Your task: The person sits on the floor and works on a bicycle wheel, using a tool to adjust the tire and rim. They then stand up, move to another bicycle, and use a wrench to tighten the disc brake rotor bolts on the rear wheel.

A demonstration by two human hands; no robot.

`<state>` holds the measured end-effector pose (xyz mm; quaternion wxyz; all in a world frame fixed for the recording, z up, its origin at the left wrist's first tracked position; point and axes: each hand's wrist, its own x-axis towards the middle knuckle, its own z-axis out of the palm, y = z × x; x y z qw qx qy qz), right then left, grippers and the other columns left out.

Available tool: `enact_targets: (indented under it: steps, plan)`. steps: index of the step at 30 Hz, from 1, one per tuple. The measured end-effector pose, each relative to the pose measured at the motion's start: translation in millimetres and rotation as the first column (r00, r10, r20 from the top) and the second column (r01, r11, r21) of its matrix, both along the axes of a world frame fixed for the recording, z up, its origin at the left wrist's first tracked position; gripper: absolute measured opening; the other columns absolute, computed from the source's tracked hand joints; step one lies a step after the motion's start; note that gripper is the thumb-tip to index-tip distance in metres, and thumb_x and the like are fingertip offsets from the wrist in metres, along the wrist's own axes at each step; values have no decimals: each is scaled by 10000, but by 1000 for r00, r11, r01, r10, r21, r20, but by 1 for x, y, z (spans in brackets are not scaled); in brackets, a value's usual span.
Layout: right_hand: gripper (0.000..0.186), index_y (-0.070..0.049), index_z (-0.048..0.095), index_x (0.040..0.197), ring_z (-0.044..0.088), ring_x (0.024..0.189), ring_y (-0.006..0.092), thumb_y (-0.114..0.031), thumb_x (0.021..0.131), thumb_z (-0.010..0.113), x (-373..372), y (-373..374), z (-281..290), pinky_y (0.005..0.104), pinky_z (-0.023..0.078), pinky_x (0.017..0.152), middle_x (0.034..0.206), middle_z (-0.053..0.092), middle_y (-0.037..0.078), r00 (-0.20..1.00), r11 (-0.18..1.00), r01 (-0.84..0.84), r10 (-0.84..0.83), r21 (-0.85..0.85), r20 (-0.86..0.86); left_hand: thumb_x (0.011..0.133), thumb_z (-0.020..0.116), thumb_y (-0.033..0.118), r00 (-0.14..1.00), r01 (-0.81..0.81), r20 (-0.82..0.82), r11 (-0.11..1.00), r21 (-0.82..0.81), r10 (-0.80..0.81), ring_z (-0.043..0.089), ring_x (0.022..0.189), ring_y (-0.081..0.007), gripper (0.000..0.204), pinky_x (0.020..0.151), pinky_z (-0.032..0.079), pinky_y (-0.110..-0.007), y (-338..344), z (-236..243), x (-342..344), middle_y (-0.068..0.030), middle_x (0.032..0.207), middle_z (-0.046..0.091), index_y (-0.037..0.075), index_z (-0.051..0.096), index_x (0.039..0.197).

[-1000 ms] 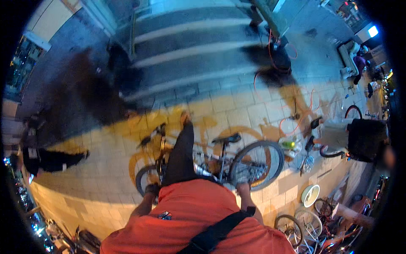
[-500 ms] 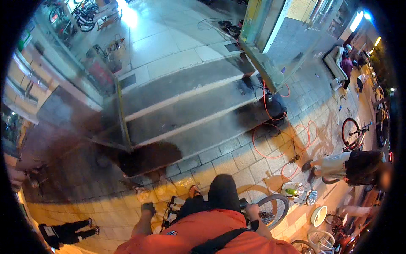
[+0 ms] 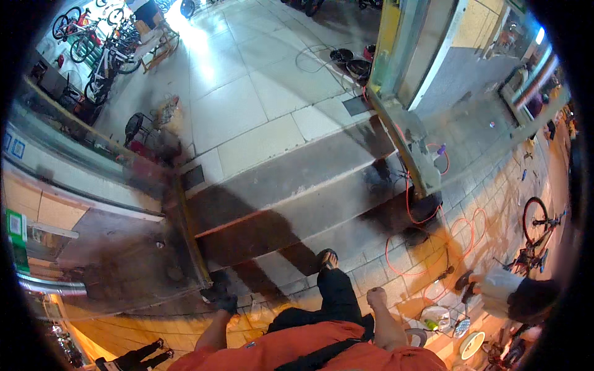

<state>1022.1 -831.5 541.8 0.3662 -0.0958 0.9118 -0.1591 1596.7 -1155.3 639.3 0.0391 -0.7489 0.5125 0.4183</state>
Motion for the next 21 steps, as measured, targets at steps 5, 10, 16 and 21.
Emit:
enact_targets:
  steps: [5,10,16,21]
  plan:
    - [291,-31,734,976,686,551,262,-265,902,578,-67,-111,93,400,548,481,700,701,179,982,995,-15,-5,101,187,938,656,351,987,-157,3,966,205,160,626,834,-283,293,740,486,-422,15,50,-70,-133,968,673,80,661,1048]
    - [355,-19,739,955,718,616,255,-331,901,578,-108,-216,117,421,588,588,742,731,171,972,946,-141,76,291,224,941,662,349,977,-177,-88,966,189,196,624,781,-270,280,676,470,-414,-34,95,-124,-118,946,673,92,658,1052]
    - [311,-20,746,897,707,597,239,-304,901,619,-133,-322,151,398,584,572,704,721,139,861,851,-504,481,151,163,945,670,347,972,-186,-99,951,246,215,622,718,-256,266,601,451,-406,-82,96,-141,-101,921,673,106,655,1057]
    - [283,-28,755,883,708,590,235,-303,863,691,-152,-362,218,391,588,568,689,716,128,923,921,-373,356,111,148,949,677,345,986,-93,-106,954,285,127,620,665,-243,254,537,435,-398,-179,113,-156,-86,900,674,118,652,1062]
